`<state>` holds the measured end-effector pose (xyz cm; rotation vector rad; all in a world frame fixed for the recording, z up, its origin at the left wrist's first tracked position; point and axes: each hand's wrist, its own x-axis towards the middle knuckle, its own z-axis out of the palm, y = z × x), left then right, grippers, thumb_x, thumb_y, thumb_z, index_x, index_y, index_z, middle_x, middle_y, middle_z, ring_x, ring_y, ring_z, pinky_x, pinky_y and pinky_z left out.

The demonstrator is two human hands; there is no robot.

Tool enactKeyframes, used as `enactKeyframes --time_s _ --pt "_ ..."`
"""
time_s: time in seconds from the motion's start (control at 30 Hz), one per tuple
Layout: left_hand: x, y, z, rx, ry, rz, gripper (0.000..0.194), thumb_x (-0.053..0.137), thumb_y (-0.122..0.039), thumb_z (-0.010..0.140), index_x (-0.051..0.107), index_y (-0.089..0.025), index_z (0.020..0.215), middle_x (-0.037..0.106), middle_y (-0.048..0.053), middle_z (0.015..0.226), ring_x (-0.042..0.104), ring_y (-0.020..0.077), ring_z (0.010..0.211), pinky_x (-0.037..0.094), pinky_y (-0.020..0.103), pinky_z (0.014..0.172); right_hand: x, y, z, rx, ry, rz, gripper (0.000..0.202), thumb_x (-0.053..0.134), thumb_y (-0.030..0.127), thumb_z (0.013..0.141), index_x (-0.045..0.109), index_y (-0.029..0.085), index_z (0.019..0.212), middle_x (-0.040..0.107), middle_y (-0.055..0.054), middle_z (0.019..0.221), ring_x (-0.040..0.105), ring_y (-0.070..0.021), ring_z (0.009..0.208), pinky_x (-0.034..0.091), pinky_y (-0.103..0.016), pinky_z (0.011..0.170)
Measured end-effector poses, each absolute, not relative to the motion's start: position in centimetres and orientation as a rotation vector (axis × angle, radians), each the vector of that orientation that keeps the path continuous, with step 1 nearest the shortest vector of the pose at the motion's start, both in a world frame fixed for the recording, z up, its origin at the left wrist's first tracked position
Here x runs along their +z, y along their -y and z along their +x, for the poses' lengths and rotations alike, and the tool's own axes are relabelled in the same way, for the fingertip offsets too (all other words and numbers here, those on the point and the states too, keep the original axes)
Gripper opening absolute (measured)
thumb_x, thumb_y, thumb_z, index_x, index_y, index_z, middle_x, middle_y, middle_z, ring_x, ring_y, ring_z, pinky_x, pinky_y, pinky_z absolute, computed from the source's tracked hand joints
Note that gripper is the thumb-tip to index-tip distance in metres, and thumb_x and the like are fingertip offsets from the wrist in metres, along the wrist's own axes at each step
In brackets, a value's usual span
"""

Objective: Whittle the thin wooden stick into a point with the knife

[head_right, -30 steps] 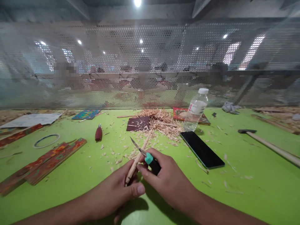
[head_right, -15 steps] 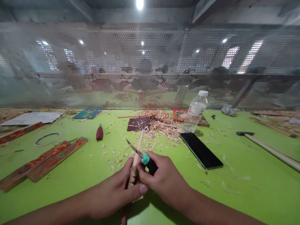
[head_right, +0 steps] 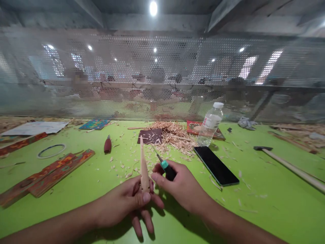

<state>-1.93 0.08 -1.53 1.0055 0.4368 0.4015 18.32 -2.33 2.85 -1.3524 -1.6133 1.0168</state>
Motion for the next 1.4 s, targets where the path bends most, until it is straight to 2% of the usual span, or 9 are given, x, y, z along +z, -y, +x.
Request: enactKeyframes --time_s 0.1,0.27,0.37,0.63,0.8,0.97,1.17,1.33,1.4 --pt "-1.5 -0.1 -1.9 0.357 -0.41 1.018 0.054 0.085 -0.051 0.085 0.054 -0.018 0.113 0.073 0.013 0.111 0.078 0.0159 0.065 0.061 0.019 0.052 3.1 2.3 18.4 1.133 1.628 -1.341 0.025 0.072 0.042 0.088 0.07 0.017 0.091 0.067 0.0 0.074 0.06 -0.0182 0.068 0.048 -0.029 0.063" --pt "-1.8 0.0 -1.7 0.361 -0.385 1.035 0.05 0.084 -0.054 0.084 0.053 -0.018 0.101 0.074 0.012 0.105 0.076 0.0147 0.059 0.056 0.017 0.046 3.0 2.8 18.2 1.098 1.61 -1.377 0.03 0.073 0.045 0.088 0.066 0.019 0.074 0.054 0.004 0.059 0.044 -0.0137 0.054 0.036 -0.027 0.051" --pt "-2.0 0.1 -1.7 0.367 -0.387 1.048 0.049 0.083 -0.054 0.085 0.053 -0.019 0.101 0.075 0.011 0.101 0.075 0.0135 0.056 0.057 0.017 0.048 3.0 3.0 18.0 1.123 1.583 -1.418 0.034 0.074 0.049 0.089 0.067 0.018 0.076 0.051 0.005 0.054 0.041 -0.0127 0.049 0.033 -0.026 0.047" --pt "-1.4 -0.4 -2.1 0.282 -0.353 1.042 0.049 0.078 -0.059 0.088 0.055 -0.018 0.1 0.079 0.016 0.102 0.073 0.0129 0.05 0.05 0.016 0.044 3.0 3.0 18.2 1.105 1.607 -1.348 0.038 0.071 0.055 0.089 0.074 0.017 0.089 0.049 0.006 0.053 0.04 -0.0135 0.048 0.032 -0.027 0.046" --pt "-1.3 -0.9 -2.5 0.24 -0.321 1.027 0.055 0.083 -0.063 0.081 0.059 -0.016 0.097 0.081 0.014 0.09 0.071 0.0141 0.046 0.047 0.017 0.042 3.1 3.0 18.4 1.078 1.634 -1.309 0.033 0.071 0.051 0.092 0.067 0.02 0.081 0.049 0.006 0.059 0.042 -0.0136 0.053 0.034 -0.027 0.05" --pt "-1.5 -1.1 -2.6 0.282 -0.32 0.997 0.058 0.087 -0.063 0.076 0.063 -0.014 0.098 0.081 0.015 0.088 0.068 0.013 0.043 0.042 0.016 0.038 3.5 3.1 18.1 1.067 1.663 -1.297 0.038 0.065 0.055 0.094 0.065 0.021 0.08 0.048 0.005 0.061 0.042 -0.015 0.055 0.034 -0.029 0.053" --pt "-1.9 -1.1 -2.5 0.315 -0.329 0.923 0.056 0.094 -0.055 0.071 0.067 -0.013 0.098 0.081 0.014 0.089 0.071 0.0133 0.045 0.048 0.015 0.038 2.3 2.2 19.6 0.994 1.427 -1.46 0.041 0.065 0.062 0.092 0.061 0.022 0.091 0.042 0.009 0.056 0.037 -0.0133 0.049 0.031 -0.026 0.048" --pt "-2.1 -1.1 -2.5 0.345 -0.319 0.883 0.058 0.097 -0.053 0.065 0.07 -0.012 0.096 0.08 0.012 0.083 0.07 0.0128 0.045 0.052 0.015 0.04 1.5 0.8 21.3 0.93 1.363 -1.535 0.048 0.061 0.066 0.094 0.05 0.024 0.075 0.045 0.008 0.051 0.038 -0.0119 0.048 0.031 -0.026 0.048" --pt "-2.1 -1.2 -2.5 0.348 -0.305 0.885 0.058 0.097 -0.054 0.064 0.071 -0.013 0.096 0.08 0.01 0.082 0.07 0.0125 0.044 0.051 0.015 0.039 1.4 0.6 21.2 0.939 1.361 -1.531 0.048 0.061 0.067 0.095 0.052 0.023 0.077 0.045 0.008 0.051 0.038 -0.012 0.048 0.031 -0.026 0.048"
